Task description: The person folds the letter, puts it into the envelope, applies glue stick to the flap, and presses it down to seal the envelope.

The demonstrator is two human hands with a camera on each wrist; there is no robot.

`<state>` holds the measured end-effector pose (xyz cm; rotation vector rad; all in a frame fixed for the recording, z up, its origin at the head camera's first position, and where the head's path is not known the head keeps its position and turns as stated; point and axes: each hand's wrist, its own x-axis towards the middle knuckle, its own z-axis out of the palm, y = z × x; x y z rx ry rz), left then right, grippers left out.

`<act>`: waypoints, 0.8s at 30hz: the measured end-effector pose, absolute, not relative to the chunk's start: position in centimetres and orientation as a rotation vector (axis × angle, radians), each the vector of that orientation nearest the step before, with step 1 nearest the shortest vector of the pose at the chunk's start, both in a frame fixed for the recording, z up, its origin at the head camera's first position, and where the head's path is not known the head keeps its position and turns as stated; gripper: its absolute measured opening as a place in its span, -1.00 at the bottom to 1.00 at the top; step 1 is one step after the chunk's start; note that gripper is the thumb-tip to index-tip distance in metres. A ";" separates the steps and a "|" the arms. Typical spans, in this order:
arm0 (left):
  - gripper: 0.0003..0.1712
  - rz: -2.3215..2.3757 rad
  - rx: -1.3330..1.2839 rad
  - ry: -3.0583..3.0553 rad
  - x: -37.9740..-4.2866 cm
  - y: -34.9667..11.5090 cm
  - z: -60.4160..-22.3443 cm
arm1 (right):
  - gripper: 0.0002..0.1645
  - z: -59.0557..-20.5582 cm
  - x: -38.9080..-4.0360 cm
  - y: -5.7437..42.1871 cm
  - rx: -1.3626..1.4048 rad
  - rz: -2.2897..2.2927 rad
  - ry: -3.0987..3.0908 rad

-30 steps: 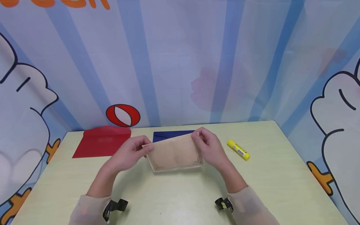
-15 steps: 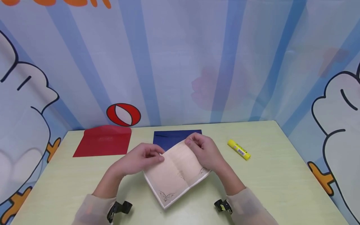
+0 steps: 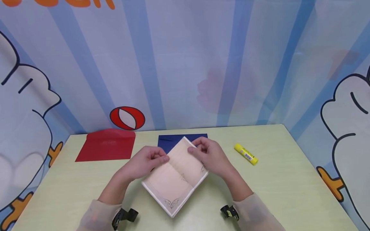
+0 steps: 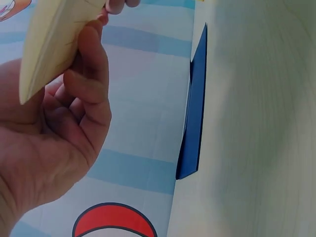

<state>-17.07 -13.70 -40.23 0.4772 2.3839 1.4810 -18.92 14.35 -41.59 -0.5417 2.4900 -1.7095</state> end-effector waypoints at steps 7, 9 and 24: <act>-0.78 1.719 0.194 2.425 -17.2 -13.9 -40.3 | -0.44 -41.7 -19.4 15.0 -0.248 -1.853 2.277; -0.76 1.787 0.098 2.418 -17.2 -13.7 -40.3 | -0.47 -41.7 -19.4 14.8 -0.235 -1.875 2.212; -0.73 1.986 -0.118 2.319 -17.4 -12.9 -40.8 | -0.66 -42.1 -19.1 13.9 -0.198 -1.936 2.094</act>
